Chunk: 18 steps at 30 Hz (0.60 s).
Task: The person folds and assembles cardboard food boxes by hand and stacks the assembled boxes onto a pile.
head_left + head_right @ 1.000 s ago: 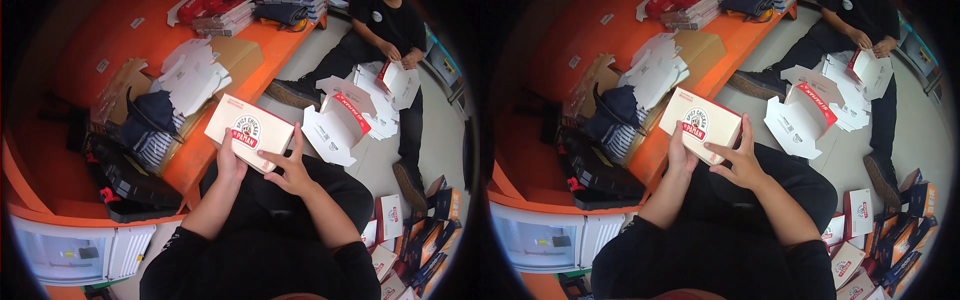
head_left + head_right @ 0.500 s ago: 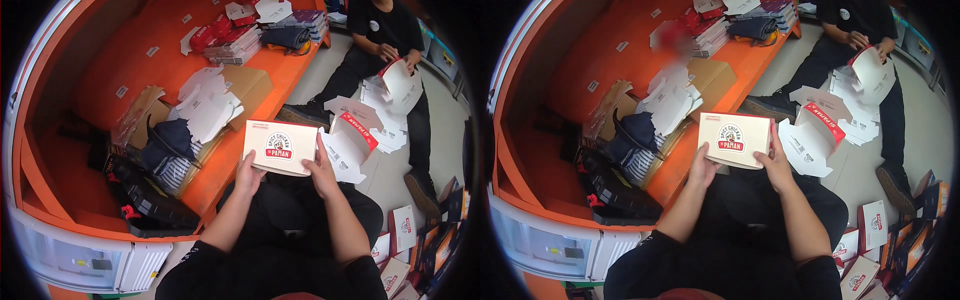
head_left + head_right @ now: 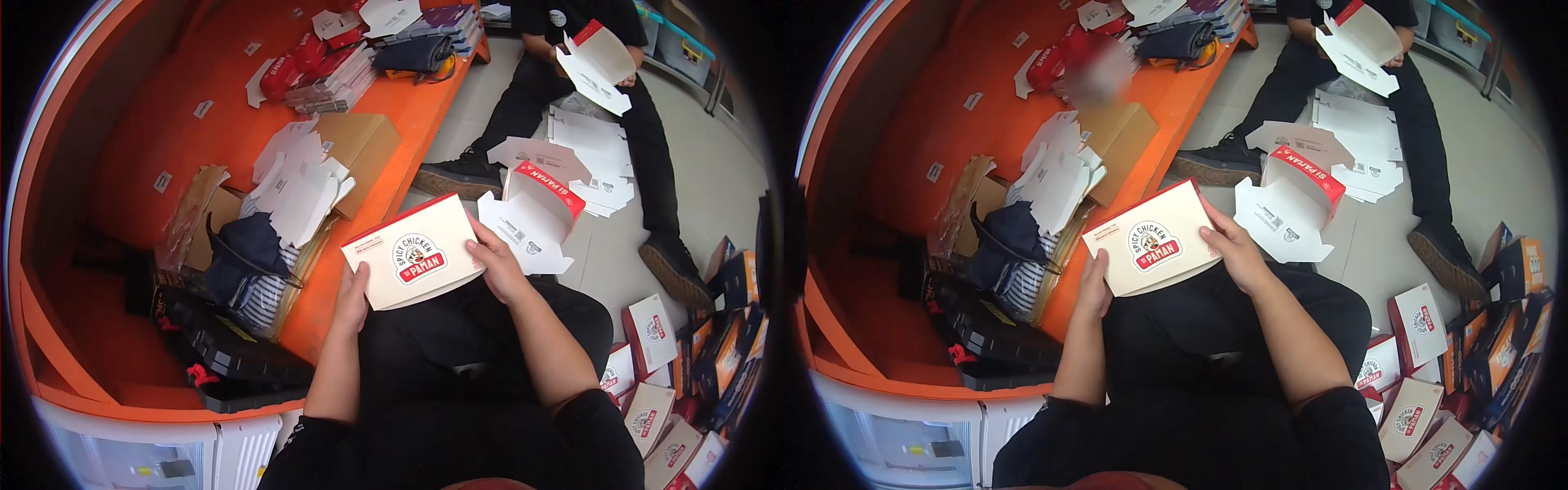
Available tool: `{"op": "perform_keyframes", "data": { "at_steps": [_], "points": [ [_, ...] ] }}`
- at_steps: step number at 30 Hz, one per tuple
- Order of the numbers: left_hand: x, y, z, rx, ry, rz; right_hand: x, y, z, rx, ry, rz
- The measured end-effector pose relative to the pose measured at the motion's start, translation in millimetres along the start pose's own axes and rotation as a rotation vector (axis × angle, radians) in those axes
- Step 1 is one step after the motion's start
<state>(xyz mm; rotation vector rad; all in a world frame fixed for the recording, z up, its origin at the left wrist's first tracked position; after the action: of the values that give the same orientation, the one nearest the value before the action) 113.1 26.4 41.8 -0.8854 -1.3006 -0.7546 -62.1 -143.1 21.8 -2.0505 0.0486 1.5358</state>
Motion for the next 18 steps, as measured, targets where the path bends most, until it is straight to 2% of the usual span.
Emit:
{"op": "perform_keyframes", "data": {
  "at_steps": [2, 4, 8, 11, 14, 16, 17, 18],
  "points": [
    [-8.1, -2.4, -2.6, 0.1, -0.076, -0.156, 16.6, 5.4, -3.8, 0.048, -0.041, 0.259],
    [-18.4, -7.2, -4.9, 0.205, -0.151, -0.267, 30.0, 3.1, -5.8, 0.125, 0.016, 0.327],
    [-24.3, -8.8, -11.8, 0.117, -0.142, -0.198, 38.2, 5.5, -1.7, 0.205, 0.078, 0.394],
    [-37.2, 1.4, -22.1, 0.104, -0.173, -0.262, 40.1, 4.0, -0.2, 0.254, 0.123, 0.499],
    [-53.5, -7.0, -32.3, 0.172, -0.143, -0.073, 36.9, 6.5, 1.5, 0.306, 0.103, 0.516],
    [-92.9, 9.5, -50.0, -0.039, -0.009, 0.156, 49.7, 13.5, -4.5, 0.333, 0.113, 0.563],
    [-87.4, 1.0, -51.2, -0.114, 0.047, 0.23, 65.9, 21.5, -10.0, 0.362, 0.143, 0.623],
    [-80.5, -0.4, -50.1, -0.108, 0.103, 0.17, 69.9, 24.9, -12.2, 0.375, 0.105, 0.657]
  ]
}}
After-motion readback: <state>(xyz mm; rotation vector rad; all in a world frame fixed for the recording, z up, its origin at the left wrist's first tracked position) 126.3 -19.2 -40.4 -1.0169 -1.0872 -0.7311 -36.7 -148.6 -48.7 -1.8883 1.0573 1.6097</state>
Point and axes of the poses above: each hand's wrist, its own z-axis away from the middle knuckle, its own y-axis out of the back of the hand, x = y × z, the point moved 2 cm from there along -z, towards the middle knuckle, and after that the axes turned 13 degrees about -x, right-handed, at the moved point
